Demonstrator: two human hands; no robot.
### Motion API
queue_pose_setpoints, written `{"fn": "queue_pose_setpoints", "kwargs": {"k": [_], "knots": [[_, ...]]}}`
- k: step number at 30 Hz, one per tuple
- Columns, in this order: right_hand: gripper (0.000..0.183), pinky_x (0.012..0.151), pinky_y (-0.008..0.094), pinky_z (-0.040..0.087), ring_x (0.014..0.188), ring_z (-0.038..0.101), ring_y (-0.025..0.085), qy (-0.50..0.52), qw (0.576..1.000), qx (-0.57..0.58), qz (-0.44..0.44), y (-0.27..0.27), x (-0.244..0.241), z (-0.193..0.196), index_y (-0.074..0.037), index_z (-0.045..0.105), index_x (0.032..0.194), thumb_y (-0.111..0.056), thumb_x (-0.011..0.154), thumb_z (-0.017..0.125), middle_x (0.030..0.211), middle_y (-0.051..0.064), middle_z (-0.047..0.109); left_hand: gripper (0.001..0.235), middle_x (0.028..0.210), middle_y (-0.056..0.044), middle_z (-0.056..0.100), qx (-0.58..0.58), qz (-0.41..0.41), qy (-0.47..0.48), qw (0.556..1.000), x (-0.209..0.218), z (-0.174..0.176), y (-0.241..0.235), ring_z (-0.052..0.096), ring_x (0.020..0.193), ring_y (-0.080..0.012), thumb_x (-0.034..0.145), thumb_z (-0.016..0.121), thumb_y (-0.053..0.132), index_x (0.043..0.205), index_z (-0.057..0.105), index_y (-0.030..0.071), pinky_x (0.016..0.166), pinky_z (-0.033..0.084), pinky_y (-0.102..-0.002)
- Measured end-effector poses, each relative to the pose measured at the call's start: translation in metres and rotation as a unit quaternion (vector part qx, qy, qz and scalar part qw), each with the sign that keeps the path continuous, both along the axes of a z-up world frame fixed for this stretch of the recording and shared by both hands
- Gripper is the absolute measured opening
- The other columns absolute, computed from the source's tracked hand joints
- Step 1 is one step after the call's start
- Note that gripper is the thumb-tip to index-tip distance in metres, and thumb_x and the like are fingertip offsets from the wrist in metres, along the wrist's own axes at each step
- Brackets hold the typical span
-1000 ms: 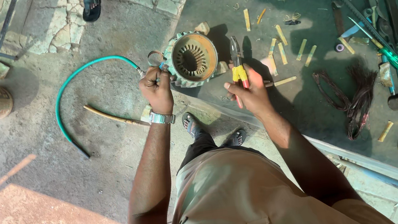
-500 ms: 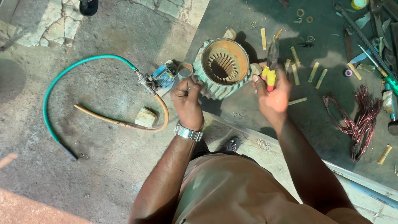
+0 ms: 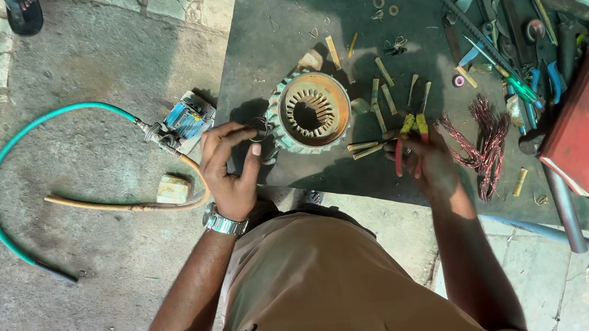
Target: The person uses pliers to remove copper wire coils from a motor stator. They repeatedly insert the pliers into the stator slots, grip the wire ends, and pull them out, placing the removed coils on the workbench.
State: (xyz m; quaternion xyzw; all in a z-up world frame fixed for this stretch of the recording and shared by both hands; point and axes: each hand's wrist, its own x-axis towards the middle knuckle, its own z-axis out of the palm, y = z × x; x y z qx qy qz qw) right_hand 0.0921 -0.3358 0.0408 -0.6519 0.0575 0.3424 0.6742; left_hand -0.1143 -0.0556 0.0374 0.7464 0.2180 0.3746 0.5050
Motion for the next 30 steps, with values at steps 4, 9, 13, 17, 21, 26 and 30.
{"fn": "queue_pose_setpoints", "kwargs": {"k": [4,9,13,17,21,26,30], "knots": [[0.044,0.062,0.030,0.048,0.070,0.057,0.014,-0.156,0.973,-0.071,0.154,-0.006,0.000,0.017,-0.003,0.051,0.150,-0.006,0.106,0.053,0.108,0.011,0.072,0.024,0.128,-0.013,0.066,0.034,-0.032,0.012,0.999,0.026,0.025,0.015,0.063,0.120,-0.0295,0.091,0.076,0.008,0.114,0.070,0.005,0.105,0.049,-0.041],[0.047,0.078,0.035,0.058,0.086,0.074,0.018,-0.353,0.820,-0.190,0.408,0.013,0.006,0.085,-0.003,0.049,0.147,-0.013,0.102,0.059,0.095,0.009,0.073,0.035,0.140,-0.013,0.062,0.123,-0.149,-0.010,0.981,0.058,0.047,0.019,0.056,0.134,-0.0340,0.087,0.077,0.013,0.121,0.070,0.009,0.113,0.042,-0.048],[0.051,0.075,0.042,0.058,0.093,0.072,0.032,-0.541,0.639,-0.282,0.468,0.046,-0.003,0.141,-0.006,0.060,0.134,-0.011,0.085,0.071,0.112,0.015,0.071,0.056,0.139,-0.015,0.063,0.221,-0.331,-0.032,0.917,0.083,0.051,0.014,0.051,0.138,-0.0341,0.081,0.084,0.029,0.130,0.067,0.008,0.119,0.029,-0.057],[0.055,0.071,0.046,0.058,0.086,0.072,0.034,-0.552,0.570,-0.369,0.484,0.079,-0.012,0.186,-0.009,0.063,0.130,-0.014,0.076,0.076,0.109,0.014,0.072,0.041,0.123,-0.008,0.074,0.281,-0.373,0.011,0.884,0.093,0.049,0.001,0.065,0.126,-0.0231,0.085,0.082,0.025,0.122,0.071,0.012,0.124,0.030,-0.055],[0.051,0.068,0.043,0.057,0.082,0.072,0.031,-0.552,0.588,-0.321,0.496,0.100,-0.010,0.219,-0.010,0.064,0.128,-0.009,0.079,0.078,0.106,0.011,0.073,0.030,0.115,-0.009,0.076,0.253,-0.333,-0.028,0.908,0.094,0.055,-0.008,0.072,0.113,-0.0253,0.089,0.076,0.015,0.119,0.071,0.009,0.121,0.045,-0.045],[0.052,0.072,0.029,0.056,0.091,0.070,0.019,-0.397,0.824,0.050,0.400,0.095,0.007,0.233,-0.006,0.062,0.130,0.005,0.080,0.071,0.116,0.014,0.072,0.026,0.094,-0.015,0.076,-0.147,-0.437,0.123,0.879,0.087,0.066,-0.001,0.070,0.087,-0.0245,0.099,0.073,0.014,0.123,0.074,0.002,0.083,0.056,-0.040],[0.034,0.084,0.030,0.056,0.100,0.064,0.017,-0.337,0.853,0.284,0.278,0.105,0.005,0.181,-0.008,0.062,0.118,0.002,0.088,0.074,0.117,0.008,0.064,0.023,0.103,-0.016,0.077,-0.330,-0.553,-0.046,0.763,0.086,0.066,-0.004,0.077,0.095,-0.0213,0.107,0.063,0.004,0.126,0.066,-0.008,0.089,0.062,-0.035]]}}
